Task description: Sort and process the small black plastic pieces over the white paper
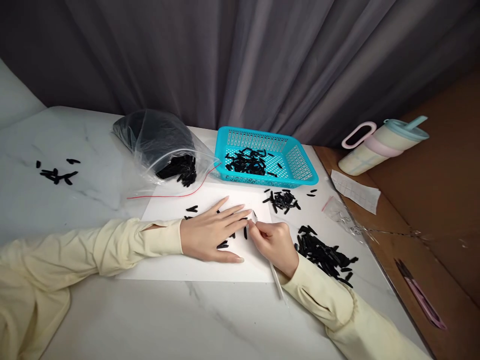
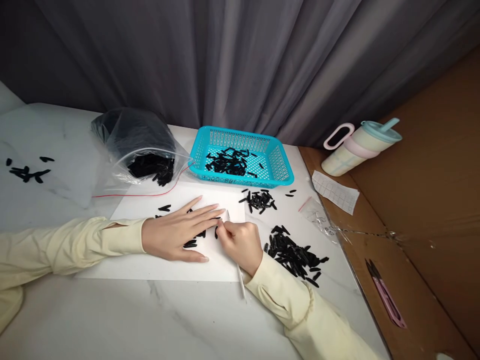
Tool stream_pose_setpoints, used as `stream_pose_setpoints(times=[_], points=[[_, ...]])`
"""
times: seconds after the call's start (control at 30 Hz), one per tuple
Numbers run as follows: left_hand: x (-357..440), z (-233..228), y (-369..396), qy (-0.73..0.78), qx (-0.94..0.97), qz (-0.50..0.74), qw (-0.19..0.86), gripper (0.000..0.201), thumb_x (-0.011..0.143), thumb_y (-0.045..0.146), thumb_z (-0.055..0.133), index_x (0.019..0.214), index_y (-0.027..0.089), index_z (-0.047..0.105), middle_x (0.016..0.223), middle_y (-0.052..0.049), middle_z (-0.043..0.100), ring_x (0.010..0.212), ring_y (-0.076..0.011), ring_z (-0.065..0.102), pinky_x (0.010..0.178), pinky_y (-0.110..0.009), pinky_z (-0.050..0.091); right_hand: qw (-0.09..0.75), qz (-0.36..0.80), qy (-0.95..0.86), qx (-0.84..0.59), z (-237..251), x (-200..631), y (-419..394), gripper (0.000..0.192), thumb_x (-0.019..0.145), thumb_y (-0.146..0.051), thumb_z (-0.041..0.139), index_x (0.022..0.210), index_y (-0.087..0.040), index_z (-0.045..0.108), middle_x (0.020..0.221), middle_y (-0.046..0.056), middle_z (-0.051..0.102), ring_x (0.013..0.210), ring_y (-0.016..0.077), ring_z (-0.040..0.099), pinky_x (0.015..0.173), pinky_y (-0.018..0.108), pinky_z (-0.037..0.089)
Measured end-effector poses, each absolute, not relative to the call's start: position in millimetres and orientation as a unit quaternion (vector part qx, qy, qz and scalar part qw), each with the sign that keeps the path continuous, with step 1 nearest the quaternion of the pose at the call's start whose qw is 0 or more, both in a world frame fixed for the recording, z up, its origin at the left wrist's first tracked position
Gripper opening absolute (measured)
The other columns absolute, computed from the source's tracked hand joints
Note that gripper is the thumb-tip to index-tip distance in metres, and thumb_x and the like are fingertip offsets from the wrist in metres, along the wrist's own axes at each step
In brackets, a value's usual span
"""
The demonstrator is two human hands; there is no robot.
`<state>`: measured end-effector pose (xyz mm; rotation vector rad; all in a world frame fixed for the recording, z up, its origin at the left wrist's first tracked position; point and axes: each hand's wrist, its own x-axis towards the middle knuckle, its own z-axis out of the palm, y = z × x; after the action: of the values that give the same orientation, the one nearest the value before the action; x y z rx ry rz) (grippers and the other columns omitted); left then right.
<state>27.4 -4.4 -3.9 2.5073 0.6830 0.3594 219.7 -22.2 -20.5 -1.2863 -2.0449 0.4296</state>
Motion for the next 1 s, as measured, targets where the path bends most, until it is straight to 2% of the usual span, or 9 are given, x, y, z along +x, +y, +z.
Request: stream_pose_setpoints(times=[0.07, 0.17, 0.3, 0.4, 0.5, 0.63, 0.8, 0.93, 1.0], points=[[25, 10, -2, 0.261, 0.912, 0.155, 0.276, 0.065, 0.08, 0.051, 0.054, 0.133, 0.016, 0.039, 0.146, -0.014, 0.028, 0.137, -0.0302, 0.015, 0.109, -0.051, -0.006, 0.355, 0.154, -0.77, -0.508, -18, 221, -23, 0.048, 0.084, -0.028, 0.045, 0.04, -0.018, 0.029, 0.038, -0.005, 0.023, 0.04, 0.0072, 0.018, 0.042, 0.025, 0.021], [14, 30, 0, 0.294, 0.877, 0.203, 0.322, 0.047, 0.089, 0.041, 0.042, 0.132, 0.021, 0.041, 0.145, -0.008, 0.033, 0.136, -0.0256, 0.021, 0.111, -0.046, 0.006, 0.403, 0.177, -0.717, -0.541, -7, 221, -25, 0.046, 0.087, -0.031, 0.044, 0.044, -0.018, 0.034, 0.041, -0.004, 0.03, 0.042, 0.0079, 0.027, 0.045, 0.024, 0.027], [-15, 29, -8, 0.343, 0.843, 0.219, 0.351, 0.041, 0.094, 0.036, 0.032, 0.132, 0.023, 0.04, 0.146, -0.005, 0.032, 0.133, -0.0213, 0.029, 0.109, -0.035, 0.024, 0.468, 0.427, -0.58, -0.511, 6, 216, -32, 0.018, 0.087, -0.033, 0.048, 0.076, -0.021, 0.056, 0.079, 0.002, 0.061, 0.078, 0.0159, 0.058, 0.072, 0.027, 0.045], [-40, 11, -16, 0.313, 0.903, 0.133, 0.263, 0.064, 0.085, 0.046, 0.05, 0.139, 0.018, 0.03, 0.151, -0.011, 0.017, 0.138, -0.0284, 0.01, 0.112, -0.043, 0.01, 0.459, 0.556, -0.514, -0.465, 3, 210, -36, 0.013, 0.085, -0.033, 0.05, 0.095, -0.025, 0.054, 0.121, 0.004, 0.054, 0.119, 0.0199, 0.045, 0.1, 0.036, 0.033], [-57, -6, -19, 0.303, 0.93, 0.084, 0.191, 0.081, 0.079, 0.053, 0.054, 0.143, 0.017, 0.019, 0.151, -0.015, 0.01, 0.138, -0.0313, 0.003, 0.111, -0.048, 0.006, 0.439, 0.59, -0.486, -0.472, -9, 201, -38, 0.019, 0.084, -0.038, 0.052, 0.099, -0.027, 0.052, 0.14, 0.002, 0.037, 0.132, 0.0207, 0.029, 0.109, 0.041, 0.019], [-54, -16, -18, 0.303, 0.931, 0.097, 0.179, 0.091, 0.074, 0.059, 0.056, 0.143, 0.014, 0.017, 0.15, -0.018, 0.009, 0.138, -0.0331, 0.005, 0.111, -0.048, 0.012, 0.448, 0.6, -0.466, -0.471, -19, 181, -34, 0.021, 0.082, -0.041, 0.053, 0.098, -0.027, 0.053, 0.144, 0.0, 0.032, 0.135, 0.0188, 0.024, 0.111, 0.039, 0.015], [-16, -20, -14, 0.269, 0.94, 0.118, 0.172, 0.093, 0.073, 0.064, 0.052, 0.14, 0.007, 0.022, 0.148, -0.022, 0.013, 0.138, -0.0326, 0.007, 0.111, -0.047, 0.015, 0.499, 0.634, -0.426, -0.41, -3, 172, -26, 0.021, 0.082, -0.042, 0.051, 0.094, -0.024, 0.054, 0.137, 0.002, 0.044, 0.13, 0.0167, 0.035, 0.109, 0.035, 0.026], [9, -20, -12, 0.272, 0.947, 0.106, 0.134, 0.086, 0.075, 0.067, 0.046, 0.137, 0.01, 0.031, 0.15, -0.018, 0.014, 0.138, -0.0331, 0.008, 0.11, -0.05, 0.012, 0.571, 0.536, -0.481, -0.395, 18, 204, -30, 0.019, 0.084, -0.038, 0.051, 0.097, -0.026, 0.058, 0.141, 0.001, 0.041, 0.134, 0.016, 0.029, 0.11, 0.034, 0.023], [16, -20, -9, 0.272, 0.949, 0.104, 0.118, 0.078, 0.076, 0.065, 0.046, 0.135, 0.014, 0.036, 0.149, -0.015, 0.018, 0.137, -0.0336, 0.012, 0.109, -0.053, 0.011, 0.623, 0.478, -0.471, -0.402, 23, 223, -33, 0.017, 0.085, -0.035, 0.051, 0.095, -0.024, 0.058, 0.135, 0.003, 0.047, 0.13, 0.0175, 0.036, 0.109, 0.036, 0.027]])
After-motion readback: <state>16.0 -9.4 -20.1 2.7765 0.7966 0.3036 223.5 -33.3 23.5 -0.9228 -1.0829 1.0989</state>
